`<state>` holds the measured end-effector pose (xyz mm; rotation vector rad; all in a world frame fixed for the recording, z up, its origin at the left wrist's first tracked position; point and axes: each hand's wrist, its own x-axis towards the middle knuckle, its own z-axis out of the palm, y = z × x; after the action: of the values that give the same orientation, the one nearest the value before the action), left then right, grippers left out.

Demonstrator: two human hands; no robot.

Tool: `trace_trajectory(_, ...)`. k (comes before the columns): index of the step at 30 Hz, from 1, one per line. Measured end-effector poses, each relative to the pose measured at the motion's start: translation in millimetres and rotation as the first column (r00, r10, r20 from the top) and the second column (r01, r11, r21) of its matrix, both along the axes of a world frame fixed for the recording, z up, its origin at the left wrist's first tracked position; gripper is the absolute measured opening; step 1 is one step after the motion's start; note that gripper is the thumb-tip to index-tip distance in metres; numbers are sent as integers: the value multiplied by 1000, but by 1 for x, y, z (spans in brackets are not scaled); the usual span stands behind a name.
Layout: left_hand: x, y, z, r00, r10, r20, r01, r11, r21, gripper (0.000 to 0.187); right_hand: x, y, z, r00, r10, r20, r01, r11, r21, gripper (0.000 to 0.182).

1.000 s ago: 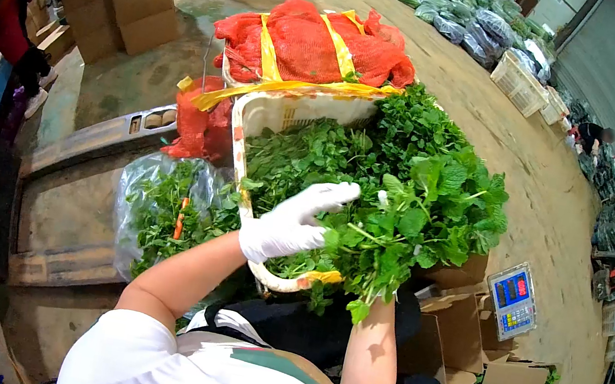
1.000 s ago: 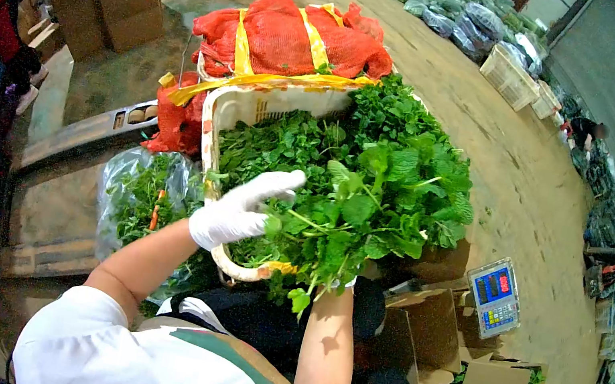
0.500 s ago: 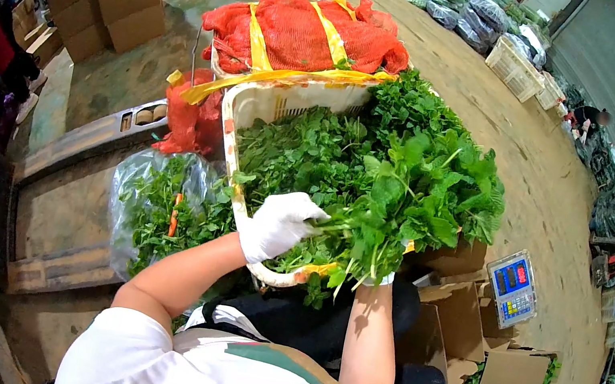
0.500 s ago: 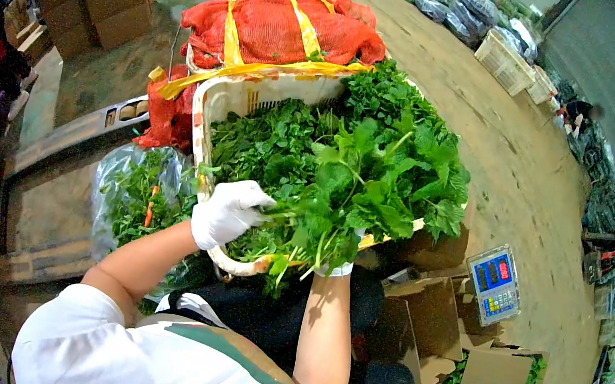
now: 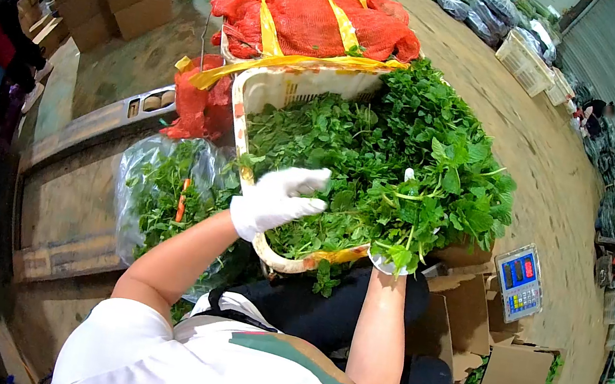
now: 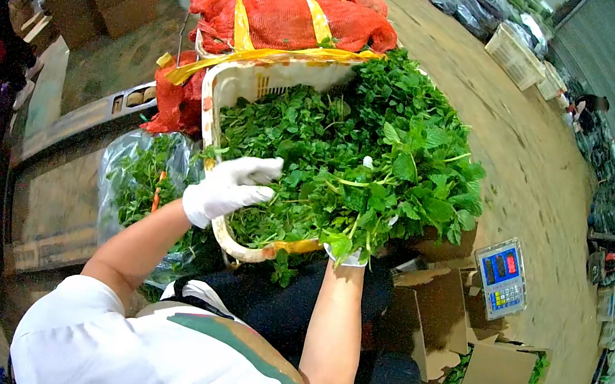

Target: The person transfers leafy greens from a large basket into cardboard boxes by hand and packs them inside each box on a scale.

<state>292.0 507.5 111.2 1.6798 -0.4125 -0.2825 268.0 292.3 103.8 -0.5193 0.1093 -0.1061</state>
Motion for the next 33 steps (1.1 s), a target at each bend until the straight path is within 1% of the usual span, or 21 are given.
trace_trajectory(1, -3, -9, 6, 995, -78, -59, 70, 990, -123, 48, 0, 0, 0, 1000, 1, -2, -1, 1000, -4, 56)
trace_trajectory(3, -5, -29, 10, 995, -94, -30, 93, 995, -23, 40, -1, -2, -1, 1000, -3, -11, 3, 1000, -4, 56)
trace_trajectory(5, -7, -46, 8, 987, -105, 119, 87, 985, 148, 38, -3, -3, -1, 1000, -8, -16, 8, 1000, -9, 57)
trace_trajectory(9, -4, -66, 15, 953, -186, 240, 60, 890, 453, 16, -6, -5, -3, 1000, -13, -29, 13, 1000, -5, 57)
trace_trajectory(10, -4, -67, 10, 953, -189, 237, 63, 888, 456, 16, -6, -5, -3, 999, -12, -35, 12, 1000, -2, 57)
trace_trajectory(12, -5, -68, 5, 840, -170, 516, -94, 890, 446, 15, -6, -4, -4, 999, -11, -40, 11, 1000, 5, 57)
trace_trajectory(13, -8, -70, 7, 840, -177, 514, -88, 889, 450, 15, -6, -4, -4, 999, -14, -44, 14, 1000, 7, 57)
trace_trajectory(15, -18, -74, 13, 799, -354, 486, -80, 738, 670, 13, -5, -3, -5, 999, -13, -48, 14, 1000, 10, 57)
trace_trajectory(16, -19, -75, 4, 691, -407, 597, -67, 787, 613, 11, -3, -3, -5, 998, -17, -56, 17, 1000, 12, 57)
trace_trajectory(19, -15, -70, 2, 579, -474, 663, 6, 816, 578, 9, 1, -3, -8, 1000, 2, -25, -1, 1000, 8, 53)
trace_trajectory(20, -15, -69, 4, 561, -500, 660, 9, 801, 599, 9, 9, -9, -27, 998, -68, 18, 68, 998, 5, 46)
trace_trajectory(21, -16, -66, 9, 561, -504, 657, 15, 799, 601, 9, 5, -1, -10, 999, -45, -21, 46, 998, 43, 39)
trace_trajectory(23, -18, -62, 19, 513, -559, 651, 62, 781, 622, 9, 16, -14, -43, 992, -100, 78, 116, 963, -242, 37)
trace_trajectory(24, -19, -64, 9, 492, -480, 726, 50, 849, 526, 7, 17, -13, -42, 985, -133, 113, 168, 896, -411, 39)
trace_trajectory(25, -32, -67, 23, 490, -485, 724, 55, 846, 530, 7, 17, -5, -25, 974, -170, 147, 224, 796, -562, 41)
trace_trajectory(26, -50, -69, 40, 428, -666, 610, 234, 734, 637, 5, 8, -3, -6, 993, -99, 58, 113, 935, -338, 43)
trace_trajectory(27, -60, -69, 50, 329, -818, 472, 397, 574, 716, 3, 3, 3, 13, 1000, -7, -8, 7, 997, -75, 46)
trace_trajectory(28, -61, -67, 47, 325, -827, 458, 408, 560, 721, 3, 8, -9, 10, 999, 33, 5, -32, 998, -55, 50)
trace_trajectory(29, -61, -64, 39, 424, -718, 553, 352, 693, 630, 3, 17, -17, -8, 996, -37, 76, 30, 996, 87, 52)
trace_trajectory(31, -47, -54, 2, 581, -476, 660, 208, 871, 445, 8, 13, -16, 1, 988, 26, 155, -30, 999, 21, 51)
trace_trajectory(33, -37, -43, -9, 535, -599, 596, 200, 775, 599, 11, 15, -13, -3, 998, 9, 68, -13, 998, 58, 50)
